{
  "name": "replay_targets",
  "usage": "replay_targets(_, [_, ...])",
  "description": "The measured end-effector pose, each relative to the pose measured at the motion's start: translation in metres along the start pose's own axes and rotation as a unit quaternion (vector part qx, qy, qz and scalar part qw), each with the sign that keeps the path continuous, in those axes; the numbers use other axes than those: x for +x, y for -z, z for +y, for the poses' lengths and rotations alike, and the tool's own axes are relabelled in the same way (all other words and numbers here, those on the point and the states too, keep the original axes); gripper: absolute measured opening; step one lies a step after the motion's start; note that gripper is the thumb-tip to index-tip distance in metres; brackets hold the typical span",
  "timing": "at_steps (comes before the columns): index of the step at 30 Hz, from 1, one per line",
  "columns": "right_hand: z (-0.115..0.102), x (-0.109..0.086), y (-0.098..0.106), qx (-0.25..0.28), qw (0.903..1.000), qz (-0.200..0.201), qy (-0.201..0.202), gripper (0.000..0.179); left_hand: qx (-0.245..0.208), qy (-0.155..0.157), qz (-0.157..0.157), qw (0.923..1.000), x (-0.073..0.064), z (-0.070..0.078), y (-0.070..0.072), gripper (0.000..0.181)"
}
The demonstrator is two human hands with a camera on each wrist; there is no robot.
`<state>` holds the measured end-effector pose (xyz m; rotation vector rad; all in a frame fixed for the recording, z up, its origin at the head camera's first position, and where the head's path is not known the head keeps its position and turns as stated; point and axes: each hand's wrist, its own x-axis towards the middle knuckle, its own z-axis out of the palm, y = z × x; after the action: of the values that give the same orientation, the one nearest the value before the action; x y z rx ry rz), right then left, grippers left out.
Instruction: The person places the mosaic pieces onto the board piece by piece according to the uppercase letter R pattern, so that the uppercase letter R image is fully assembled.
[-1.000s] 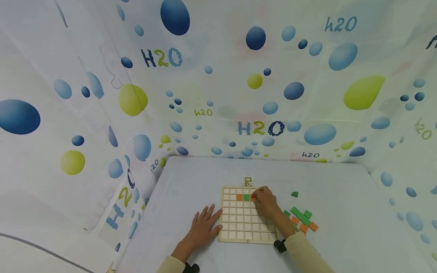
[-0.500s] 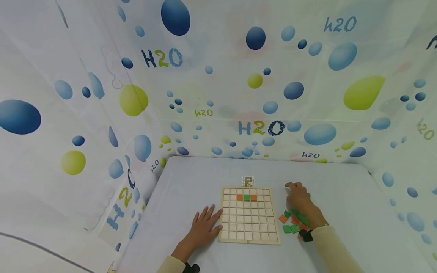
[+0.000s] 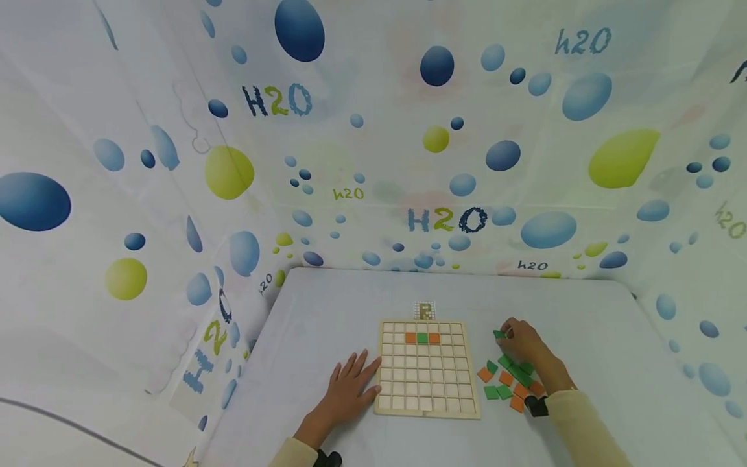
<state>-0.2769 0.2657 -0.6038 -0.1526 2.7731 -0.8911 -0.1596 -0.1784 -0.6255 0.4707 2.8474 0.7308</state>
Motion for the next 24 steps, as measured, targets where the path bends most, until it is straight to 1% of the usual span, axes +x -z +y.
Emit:
replay_targets(2, [0.000, 0.000, -0.002, 0.008, 0.9999, 0.002, -0.007, 0.032, 0.007, 0.004, -0.003, 1.0000, 0.001, 0.000, 0.000, 0.062])
replay_targets(4, [0.000, 0.000, -0.005, 0.014, 0.9999, 0.006, -0.004, 0.032, 0.012, 0.008, -0.005, 0.9999, 0.002, -0.001, -0.002, 0.062])
replay_targets(9, [-0.001, -0.001, -0.014, 0.028, 0.9984, 0.029, 0.040, 0.025, 0.015, 0.011, -0.007, 0.9998, 0.003, -0.003, -0.007, 0.062])
replay_targets(17, [-0.006, -0.002, -0.030, 0.030, 0.9924, 0.070, 0.096, 0.021, 0.016, 0.011, -0.006, 0.9998, 0.002, -0.003, -0.005, 0.062])
replay_targets(20, [-0.009, -0.001, -0.034, 0.031, 0.9916, 0.076, 0.100, 0.020, 0.015, 0.009, -0.004, 0.9998, 0.001, -0.002, -0.003, 0.062])
replay_targets(24, [-0.017, 0.000, -0.038, 0.035, 0.9933, 0.069, 0.086, 0.022, 0.013, 0.006, -0.003, 0.9999, 0.000, -0.001, -0.001, 0.062])
